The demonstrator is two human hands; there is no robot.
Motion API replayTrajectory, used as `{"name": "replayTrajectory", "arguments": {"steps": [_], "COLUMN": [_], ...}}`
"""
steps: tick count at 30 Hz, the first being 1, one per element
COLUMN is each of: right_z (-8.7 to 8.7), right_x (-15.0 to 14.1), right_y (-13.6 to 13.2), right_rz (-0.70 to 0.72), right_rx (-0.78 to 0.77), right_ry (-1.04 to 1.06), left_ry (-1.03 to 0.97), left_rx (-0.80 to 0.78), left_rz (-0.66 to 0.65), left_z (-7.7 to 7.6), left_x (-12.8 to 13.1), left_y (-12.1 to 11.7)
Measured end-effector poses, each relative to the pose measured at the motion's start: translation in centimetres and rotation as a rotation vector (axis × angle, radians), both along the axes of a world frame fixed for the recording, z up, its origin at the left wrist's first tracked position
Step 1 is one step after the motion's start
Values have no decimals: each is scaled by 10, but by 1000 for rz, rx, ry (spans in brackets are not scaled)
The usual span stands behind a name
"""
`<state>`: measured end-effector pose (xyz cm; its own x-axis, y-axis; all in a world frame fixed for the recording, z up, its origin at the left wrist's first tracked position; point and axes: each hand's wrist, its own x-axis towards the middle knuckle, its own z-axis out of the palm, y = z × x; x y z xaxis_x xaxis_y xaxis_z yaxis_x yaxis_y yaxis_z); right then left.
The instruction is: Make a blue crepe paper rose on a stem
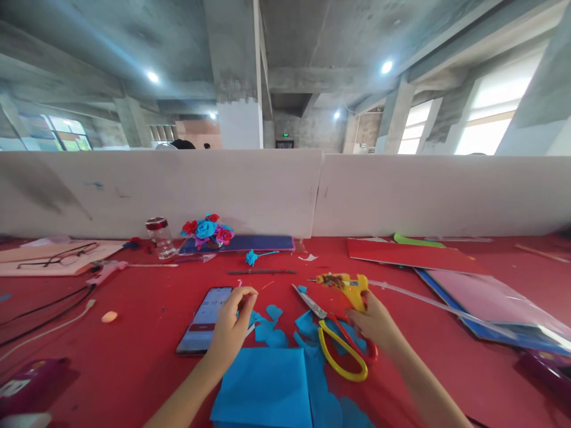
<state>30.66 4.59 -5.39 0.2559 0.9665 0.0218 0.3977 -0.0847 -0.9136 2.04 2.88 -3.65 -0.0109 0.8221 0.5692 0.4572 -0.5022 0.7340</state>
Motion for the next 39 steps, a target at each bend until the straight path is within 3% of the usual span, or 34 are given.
{"name": "replayTrajectory", "arguments": {"steps": [3,6,11,14,21,27,39], "right_z": [21,19,3,6,3,0,-8], "right_x": [-32,-44,-47,-49,-52,-51,-50], "right_y": [1,0,-11,-17,-18,-20,-17], "right_rz": [149,269,213,290,290,315,315], "right_rx": [-4,36,-10,-36,-76,-47,-61], "right_ry": [148,314,408,457,445,444,420], "left_ry": [40,53,154,232,301,406,511], "left_rx": [73,121,160,153,81,122,140], "left_rz": [-1,7,-30,-30,-15,-59,28], "left_z": [0,-1,-4,-6,-6,-8,-5], "left_x": [-4,-7,-11,-12,-8,-9,-6], "left_y": [3,3,1,0,-2,-1,-2]}}
